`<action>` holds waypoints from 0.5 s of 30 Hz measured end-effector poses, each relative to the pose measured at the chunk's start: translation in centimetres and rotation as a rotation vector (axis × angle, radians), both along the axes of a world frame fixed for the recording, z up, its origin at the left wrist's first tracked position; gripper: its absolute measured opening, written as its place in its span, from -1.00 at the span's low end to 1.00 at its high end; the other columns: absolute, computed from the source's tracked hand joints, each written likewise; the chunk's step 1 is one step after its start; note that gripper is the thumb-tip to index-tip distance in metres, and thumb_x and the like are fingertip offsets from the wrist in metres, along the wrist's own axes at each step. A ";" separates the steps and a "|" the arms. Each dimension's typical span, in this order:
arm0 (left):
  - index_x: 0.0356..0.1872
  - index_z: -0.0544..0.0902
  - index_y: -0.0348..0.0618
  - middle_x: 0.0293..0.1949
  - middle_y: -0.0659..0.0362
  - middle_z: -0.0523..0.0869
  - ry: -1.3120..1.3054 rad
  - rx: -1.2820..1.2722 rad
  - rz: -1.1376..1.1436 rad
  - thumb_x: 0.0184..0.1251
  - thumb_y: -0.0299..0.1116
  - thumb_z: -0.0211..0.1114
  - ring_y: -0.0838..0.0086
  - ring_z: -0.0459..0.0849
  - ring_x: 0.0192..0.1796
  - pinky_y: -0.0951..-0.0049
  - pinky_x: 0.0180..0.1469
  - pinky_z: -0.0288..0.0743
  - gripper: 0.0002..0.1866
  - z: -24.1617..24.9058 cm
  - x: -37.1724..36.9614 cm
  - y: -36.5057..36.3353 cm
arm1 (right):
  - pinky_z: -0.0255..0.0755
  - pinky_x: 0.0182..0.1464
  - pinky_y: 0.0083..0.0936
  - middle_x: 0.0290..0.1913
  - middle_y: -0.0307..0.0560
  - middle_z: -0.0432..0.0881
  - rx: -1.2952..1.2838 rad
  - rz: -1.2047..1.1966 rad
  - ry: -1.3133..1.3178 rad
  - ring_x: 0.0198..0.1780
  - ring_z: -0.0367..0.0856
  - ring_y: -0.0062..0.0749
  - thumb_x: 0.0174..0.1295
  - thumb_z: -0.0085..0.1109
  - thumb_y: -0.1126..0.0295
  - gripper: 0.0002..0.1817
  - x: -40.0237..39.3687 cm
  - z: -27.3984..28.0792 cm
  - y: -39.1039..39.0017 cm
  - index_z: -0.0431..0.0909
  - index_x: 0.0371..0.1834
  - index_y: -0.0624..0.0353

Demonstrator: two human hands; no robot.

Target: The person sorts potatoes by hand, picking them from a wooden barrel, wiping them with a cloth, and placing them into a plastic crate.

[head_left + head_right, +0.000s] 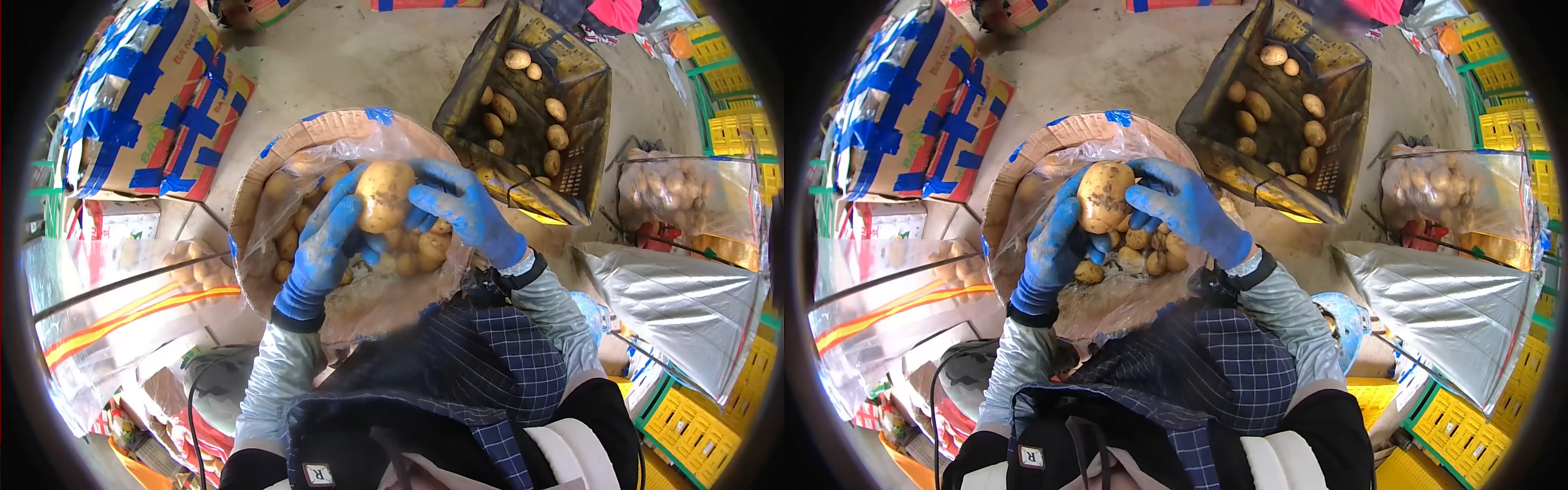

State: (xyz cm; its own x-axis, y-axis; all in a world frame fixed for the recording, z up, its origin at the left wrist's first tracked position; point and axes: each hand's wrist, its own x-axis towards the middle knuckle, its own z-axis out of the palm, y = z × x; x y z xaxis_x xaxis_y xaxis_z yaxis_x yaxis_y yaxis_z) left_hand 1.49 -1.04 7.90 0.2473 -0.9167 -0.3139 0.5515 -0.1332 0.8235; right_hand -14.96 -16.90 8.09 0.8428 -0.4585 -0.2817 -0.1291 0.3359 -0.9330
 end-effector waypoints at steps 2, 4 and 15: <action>0.50 0.35 -0.27 0.00 0.07 0.74 0.054 -0.013 0.030 0.61 0.01 0.09 0.50 0.74 -0.25 0.57 -0.32 0.60 -0.34 1.0 -0.7 0.6 | 0.61 -0.27 -0.62 -0.14 -0.14 0.71 -0.037 0.028 -0.020 -0.27 0.71 -0.58 0.41 0.24 0.34 -0.57 0.2 1.0 0.6 0.53 0.28 0.30; 0.50 0.35 -0.26 0.02 0.05 0.74 0.124 -0.029 0.022 0.60 0.04 0.10 0.49 0.75 -0.24 0.56 -0.31 0.62 -0.32 1.3 -0.7 1.4 | 0.60 -0.29 -0.62 -0.14 -0.14 0.71 -0.052 0.059 -0.020 -0.30 0.70 -0.59 0.39 0.23 0.37 -0.57 0.2 1.6 1.0 0.53 0.28 0.30; 0.47 0.38 -0.21 0.05 0.05 0.73 0.281 -0.053 0.022 0.59 0.03 0.17 0.46 0.78 -0.25 0.53 -0.31 0.67 -0.35 1.7 -1.4 3.7 | 0.56 -0.14 -0.56 -0.10 -0.15 0.65 -0.235 0.119 -0.033 -0.17 0.64 -0.56 0.30 0.31 0.34 -0.52 0.5 2.2 2.3 0.48 0.24 0.29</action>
